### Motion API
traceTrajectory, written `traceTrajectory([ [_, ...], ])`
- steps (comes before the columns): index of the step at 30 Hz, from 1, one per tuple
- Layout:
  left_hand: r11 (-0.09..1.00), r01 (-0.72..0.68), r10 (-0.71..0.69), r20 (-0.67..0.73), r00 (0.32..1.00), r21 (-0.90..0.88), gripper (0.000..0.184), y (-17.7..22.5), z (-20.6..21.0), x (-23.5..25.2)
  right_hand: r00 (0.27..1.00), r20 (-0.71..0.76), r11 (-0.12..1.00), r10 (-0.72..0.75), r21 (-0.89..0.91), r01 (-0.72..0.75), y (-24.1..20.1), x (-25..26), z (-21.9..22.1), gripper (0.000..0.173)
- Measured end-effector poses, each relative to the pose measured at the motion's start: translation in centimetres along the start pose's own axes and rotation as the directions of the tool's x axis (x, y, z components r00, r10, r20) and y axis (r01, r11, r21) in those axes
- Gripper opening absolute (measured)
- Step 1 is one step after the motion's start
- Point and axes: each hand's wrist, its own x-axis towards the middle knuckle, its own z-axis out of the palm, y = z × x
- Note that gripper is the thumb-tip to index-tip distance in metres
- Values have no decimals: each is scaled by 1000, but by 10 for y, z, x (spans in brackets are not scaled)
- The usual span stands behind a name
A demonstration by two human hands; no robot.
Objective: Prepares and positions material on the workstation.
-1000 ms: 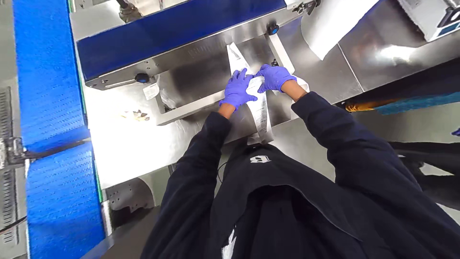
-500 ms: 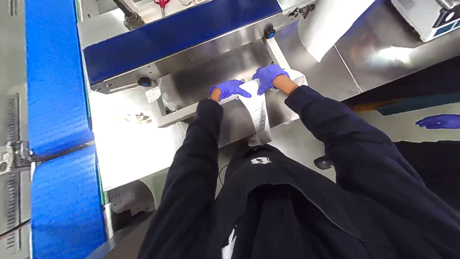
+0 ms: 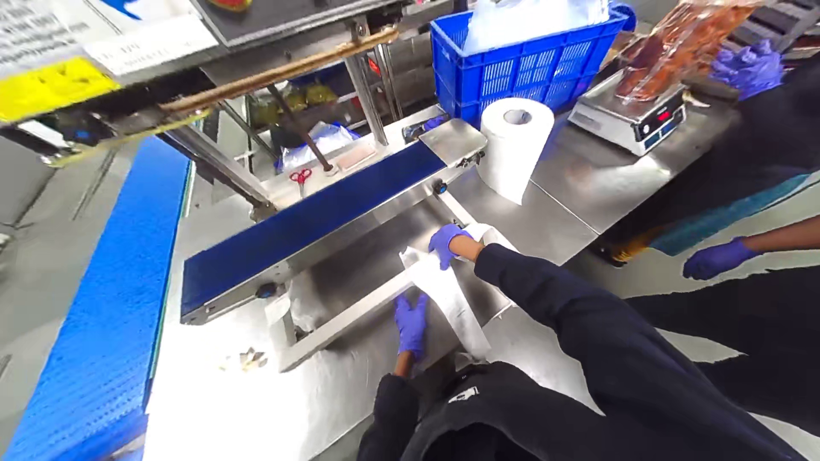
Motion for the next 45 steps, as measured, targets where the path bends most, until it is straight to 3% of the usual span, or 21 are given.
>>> traceTrajectory([
  [4,948,-130,107,97,990,289,54,7,1,39,1000,16,1000,24,-17,-23,-4,-3,-6,52],
  [8,933,-290,259,162,952,213,60,6,-5,50,999,-26,998,47,47,-46,-6,-8,-4,45],
  [12,849,-224,91,285,954,478,38,35,-13,20,974,-226,975,-16,213,66,8,-19,12,49],
  [14,886,-207,111,242,964,416,32,27,-7,21,920,-390,885,41,442,148,26,-40,28,58],
  [15,892,-239,162,222,961,384,30,21,-4,22,882,-452,788,134,588,181,37,-61,38,57],
  [17,867,-353,290,221,931,351,30,17,2,22,798,-491,476,350,827,300,65,-125,63,47],
  [19,861,-409,355,217,909,302,34,17,0,9,683,-478,200,553,871,448,87,-210,106,32],
  [20,875,-399,349,216,912,275,35,19,-2,2,590,-491,155,641,835,527,99,-253,131,24],
  [22,892,-399,354,219,909,213,34,22,-5,-7,339,-606,185,719,638,747,129,-320,179,8],
  [23,897,-400,359,218,907,187,35,21,-4,-7,256,-681,208,686,521,828,143,-340,200,5],
  [24,897,-406,371,202,906,173,35,21,-2,-3,221,-745,247,629,461,852,155,-349,214,6],
  [25,896,-415,383,197,903,158,33,21,-1,0,252,-761,255,597,478,840,159,-347,220,9],
  [26,896,-418,386,203,900,149,32,21,-1,1,337,-729,237,596,560,794,153,-336,218,12],
  [29,873,-463,433,194,880,154,30,22,-1,-7,636,-449,193,628,881,431,101,-262,192,21],
  [31,875,-453,418,205,885,170,27,26,-2,-14,791,-292,246,538,952,184,62,-205,173,28],
  [33,887,-418,376,220,900,196,25,32,-6,-23,887,-230,362,401,929,77,25,-161,158,41],
  [37,963,-154,78,323,943,220,26,44,-1,-49,943,-142,498,301,867,-29,-20,-125,147,58],
  [42,998,66,-57,326,944,-15,25,27,21,-75,922,-15,551,388,805,-219,-27,-134,157,54],
  [45,983,176,-156,298,942,-41,28,24,25,-78,907,39,546,419,787,-287,-24,-140,178,51],
])
